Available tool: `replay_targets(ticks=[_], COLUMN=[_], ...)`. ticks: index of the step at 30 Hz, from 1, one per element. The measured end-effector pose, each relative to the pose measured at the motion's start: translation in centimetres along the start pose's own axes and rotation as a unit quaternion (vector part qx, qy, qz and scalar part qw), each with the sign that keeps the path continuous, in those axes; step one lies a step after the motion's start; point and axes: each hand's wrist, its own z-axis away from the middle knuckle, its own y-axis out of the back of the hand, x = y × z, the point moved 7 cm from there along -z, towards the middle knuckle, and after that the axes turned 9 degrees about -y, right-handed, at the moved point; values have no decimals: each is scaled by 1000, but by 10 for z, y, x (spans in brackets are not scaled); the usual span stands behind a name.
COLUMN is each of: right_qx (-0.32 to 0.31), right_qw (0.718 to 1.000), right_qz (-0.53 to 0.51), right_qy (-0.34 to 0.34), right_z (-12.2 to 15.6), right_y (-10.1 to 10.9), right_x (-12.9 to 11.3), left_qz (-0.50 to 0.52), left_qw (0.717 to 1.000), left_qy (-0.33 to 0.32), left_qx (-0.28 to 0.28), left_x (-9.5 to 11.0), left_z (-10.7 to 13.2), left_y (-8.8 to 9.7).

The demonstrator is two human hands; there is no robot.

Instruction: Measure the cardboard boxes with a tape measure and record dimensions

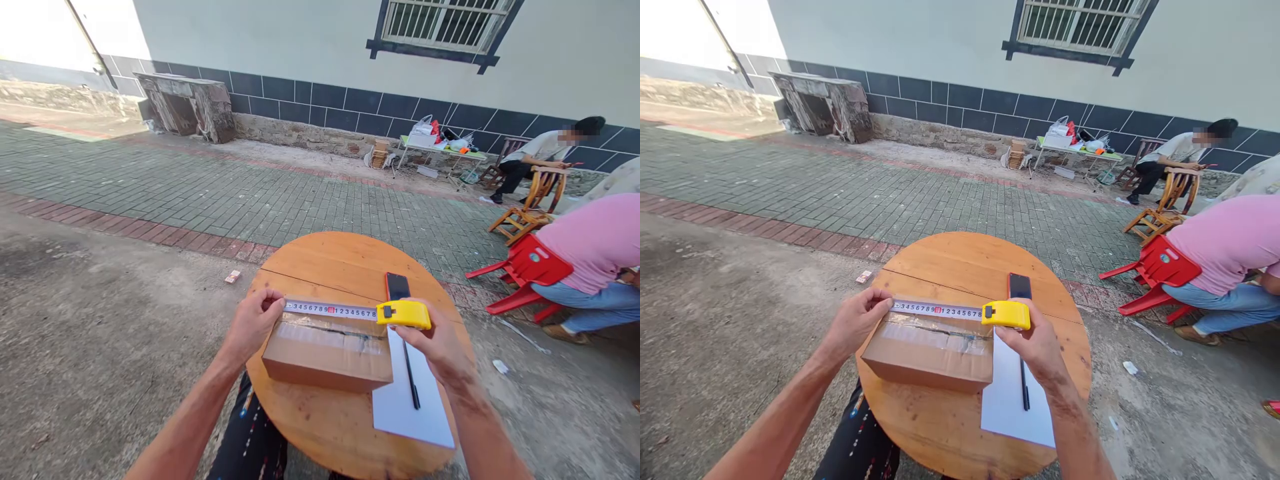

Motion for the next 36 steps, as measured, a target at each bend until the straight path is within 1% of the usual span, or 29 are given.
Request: replay_targets(ticks=[3,7,10,12,14,16,17,19,21,22,24,28,33,36], right_qx=[9,28,47,67,76,66,78,130,191,214,238,254,266,273], right_qw=[1000,998,996,995,993,988,983,966,945,937,925,910,894,878], right_qz=[-14,-45,-40,-7,52,108,135,181,209,217,230,266,313,337], right_qy=[11,41,67,72,73,85,97,133,162,172,186,189,180,200], right_z=[-1,5,25,47,73,99,111,132,148,154,161,165,159,156], right_y=[-6,-15,-23,-31,-41,-55,-59,-65,-68,-69,-74,-84,-90,-91], right_x=[-8,-26,-41,-47,-47,-41,-38,-32,-26,-24,-22,-23,-28,-29], left_qz=[43,75,129,159,166,167,169,174,172,168,155,117,56,19], left_qw=[999,995,989,987,986,981,975,960,949,946,941,936,943,948], left_qy=[3,-5,7,7,6,11,14,14,10,8,3,-11,-34,-51], left_qx=[19,58,65,39,-18,-101,-145,-220,-264,-277,-300,-331,-327,-314], left_x=[0,12,26,41,58,75,82,95,103,106,107,104,96,90], left_z=[-2,0,3,4,5,5,5,5,4,2,-3,-16,-36,-45], left_y=[2,18,29,27,16,-5,-17,-39,-57,-65,-79,-99,-113,-117])
